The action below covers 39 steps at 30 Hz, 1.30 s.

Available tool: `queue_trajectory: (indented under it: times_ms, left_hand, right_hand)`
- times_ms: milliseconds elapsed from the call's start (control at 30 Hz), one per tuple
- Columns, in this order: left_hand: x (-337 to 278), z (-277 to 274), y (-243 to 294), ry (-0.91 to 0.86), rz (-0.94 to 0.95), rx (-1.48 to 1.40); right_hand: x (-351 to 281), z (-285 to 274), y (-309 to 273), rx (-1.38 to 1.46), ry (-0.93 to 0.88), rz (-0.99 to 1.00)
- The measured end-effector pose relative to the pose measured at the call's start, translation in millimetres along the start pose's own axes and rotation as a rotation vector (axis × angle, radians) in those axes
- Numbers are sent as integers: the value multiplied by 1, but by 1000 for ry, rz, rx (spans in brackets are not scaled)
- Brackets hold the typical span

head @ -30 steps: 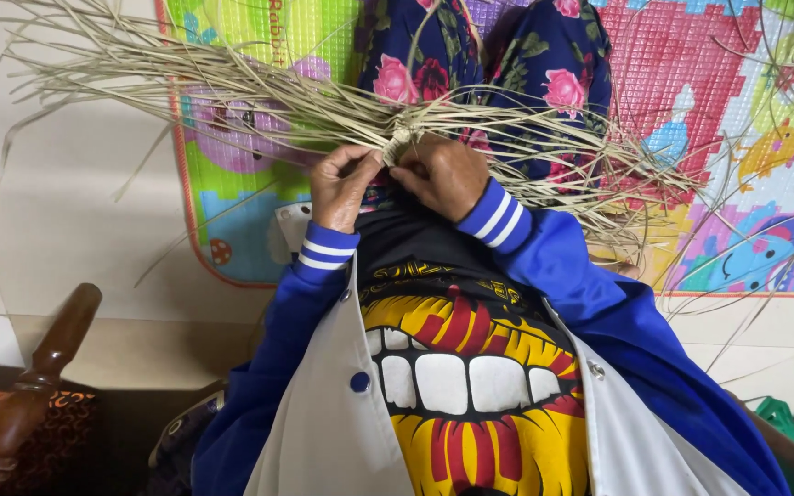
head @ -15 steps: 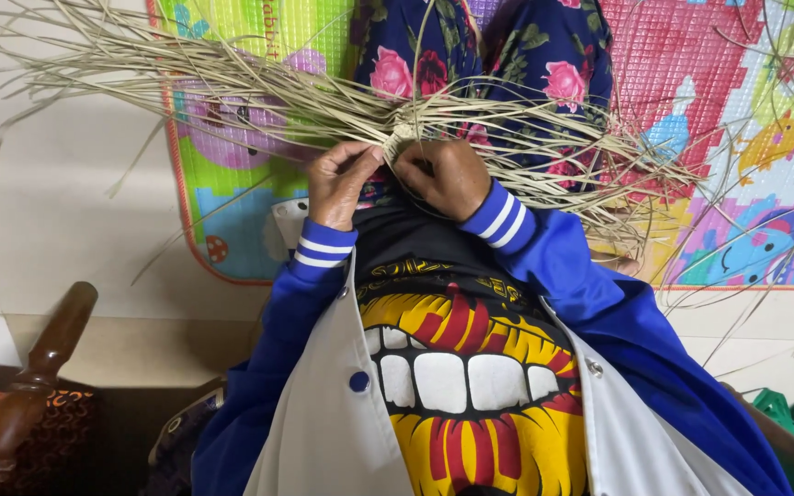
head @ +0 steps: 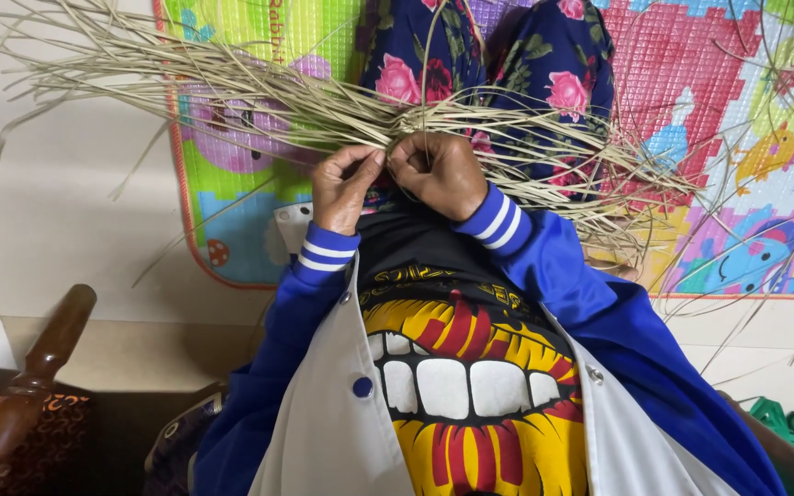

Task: Weaving long straw fibers together to create a bundle or craft item.

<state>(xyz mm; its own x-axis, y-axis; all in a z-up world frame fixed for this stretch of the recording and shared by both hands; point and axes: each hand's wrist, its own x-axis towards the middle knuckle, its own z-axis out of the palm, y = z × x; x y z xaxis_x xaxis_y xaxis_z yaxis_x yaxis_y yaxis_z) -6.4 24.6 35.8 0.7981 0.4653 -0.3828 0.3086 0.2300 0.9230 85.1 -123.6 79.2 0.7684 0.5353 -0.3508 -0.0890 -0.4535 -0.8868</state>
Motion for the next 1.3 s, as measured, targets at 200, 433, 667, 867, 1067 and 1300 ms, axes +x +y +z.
queue_trajectory:
  times_ms: [200,433,667,867,1067,1300]
  left_hand:
    - [-2,-4,-13,-13,55,77]
    - [4,-2,-15,23,61,100]
    - [4,-4,-18,-115,13,-218]
    - [6,-7,-24,-112,6,-174]
    - [4,-5,-23,-74,44,-93]
    - [3,-3,-16,-55,53,-89]
  right_hand:
    - [19,6,-14,-194,0,19]
    - [23,-21,-81,262,-370,-56]
    - [57,-17,-18,-860,-30,-566]
    - [62,-12,-17,-735,-133,-531]
    - [64,-4,-8,-801,17,-463]
    - [49,-12,-32,-632,26,-577]
